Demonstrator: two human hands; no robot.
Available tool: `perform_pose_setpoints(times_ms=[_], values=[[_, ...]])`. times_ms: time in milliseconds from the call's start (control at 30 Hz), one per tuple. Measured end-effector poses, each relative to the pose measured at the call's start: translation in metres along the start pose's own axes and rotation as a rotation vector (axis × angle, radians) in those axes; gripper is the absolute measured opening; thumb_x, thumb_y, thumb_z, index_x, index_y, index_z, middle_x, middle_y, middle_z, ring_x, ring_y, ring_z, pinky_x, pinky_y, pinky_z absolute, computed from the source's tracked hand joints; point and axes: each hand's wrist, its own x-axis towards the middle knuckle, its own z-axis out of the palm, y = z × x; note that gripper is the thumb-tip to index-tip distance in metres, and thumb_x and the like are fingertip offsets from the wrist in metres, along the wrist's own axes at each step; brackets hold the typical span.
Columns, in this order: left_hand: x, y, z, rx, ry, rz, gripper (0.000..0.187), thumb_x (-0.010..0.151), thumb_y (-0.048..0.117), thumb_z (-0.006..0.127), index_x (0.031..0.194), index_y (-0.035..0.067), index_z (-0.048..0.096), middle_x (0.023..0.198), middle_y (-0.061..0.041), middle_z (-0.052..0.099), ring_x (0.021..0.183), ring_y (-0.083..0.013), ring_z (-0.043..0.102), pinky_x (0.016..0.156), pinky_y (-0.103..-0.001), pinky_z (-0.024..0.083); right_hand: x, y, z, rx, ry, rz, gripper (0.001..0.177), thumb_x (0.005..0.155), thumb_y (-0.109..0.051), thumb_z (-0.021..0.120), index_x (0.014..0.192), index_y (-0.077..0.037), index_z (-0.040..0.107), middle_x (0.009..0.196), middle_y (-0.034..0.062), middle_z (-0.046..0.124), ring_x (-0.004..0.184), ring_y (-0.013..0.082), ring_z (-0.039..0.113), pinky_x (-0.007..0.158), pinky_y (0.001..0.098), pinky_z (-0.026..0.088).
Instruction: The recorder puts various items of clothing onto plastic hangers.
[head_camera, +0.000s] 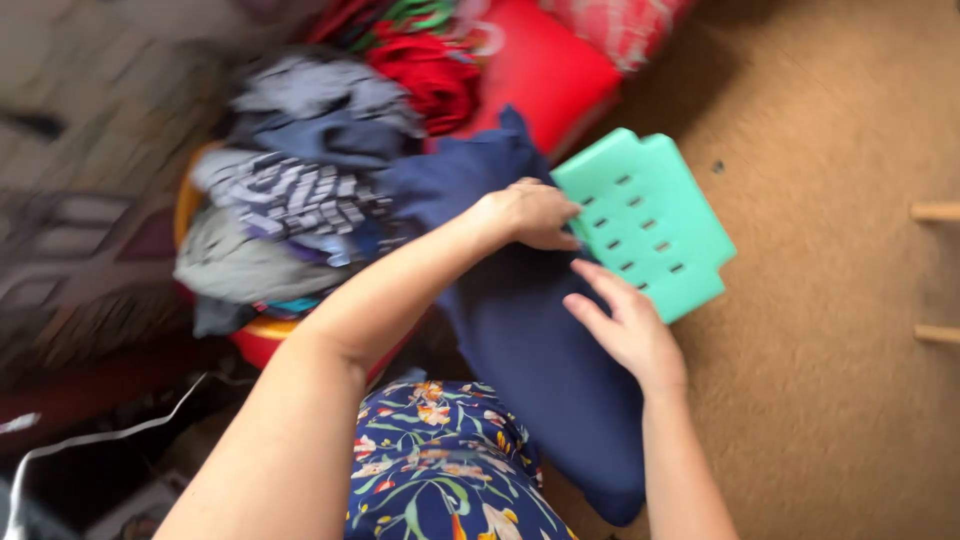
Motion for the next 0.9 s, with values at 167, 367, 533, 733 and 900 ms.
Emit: perform_pose_setpoints(times_ms=[167, 367, 533, 733, 900], values=[[-0.141, -0.069, -0.014, -0.495, 0.974, 0.185, 0.036, 0.09, 0.023, 0.07, 0.122, 0.007, 0.067, 0.117, -0.019, 0.072, 0.11, -0.0373, 0.068, 0.094, -0.045, 0.054, 0.046, -0.116, 0.009, 0.133, 0.099, -0.141, 0.044, 0.091, -0.022, 0.072, 0.132, -0.007, 0.066, 0.129, 0.0106, 0.073, 0.116, 0.0216, 0.069, 0.1, 0.0333, 0.052], [-0.144, -0.255, 0.047, -0.353, 1.266, -0.364, 0.037, 0.083, 0.003, 0.061, 0.119, 0.008, 0.067, 0.115, -0.018, 0.067, 0.11, -0.0425, 0.06, 0.091, -0.049, 0.052, 0.12, -0.179, 0.065, 0.091, 0.056, -0.284, 0.035, 0.091, -0.015, 0.073, 0.124, -0.004, 0.07, 0.114, 0.0092, 0.077, 0.101, 0.0174, 0.074, 0.089, 0.0304, 0.056], [-0.132, -0.299, 0.053, 0.021, 1.294, -0.411, 0.033, 0.075, 0.009, 0.069, 0.108, 0.011, 0.065, 0.107, -0.015, 0.067, 0.111, -0.0445, 0.057, 0.092, -0.061, 0.041, 0.157, -0.189, 0.105, 0.158, 0.062, -0.313, 0.032, 0.092, -0.011, 0.071, 0.123, -0.003, 0.07, 0.109, 0.0109, 0.078, 0.096, 0.0159, 0.075, 0.085, 0.0296, 0.059], [-0.228, -0.241, -0.001, -0.719, 1.21, -0.206, 0.018, 0.105, 0.021, 0.063, 0.114, 0.008, 0.055, 0.095, -0.01, 0.065, 0.094, -0.0258, 0.06, 0.096, -0.036, 0.045, 0.186, -0.175, 0.137, 0.175, 0.132, -0.225, 0.043, 0.093, -0.011, 0.071, 0.134, -0.004, 0.062, 0.118, 0.0125, 0.075, 0.099, 0.0161, 0.073, 0.086, 0.0302, 0.059], [-0.294, -0.201, -0.019, -1.368, 1.346, 0.465, 0.014, 0.114, 0.022, 0.054, 0.115, 0.008, 0.052, 0.103, 0.001, 0.051, 0.098, -0.0087, 0.044, 0.09, -0.022, 0.042, 0.215, -0.179, 0.16, 0.196, 0.474, -0.43, 0.074, 0.084, -0.005, 0.075, 0.148, 0.0, 0.039, 0.136, 0.0199, 0.058, 0.119, 0.024, 0.061, 0.09, 0.0338, 0.055]])
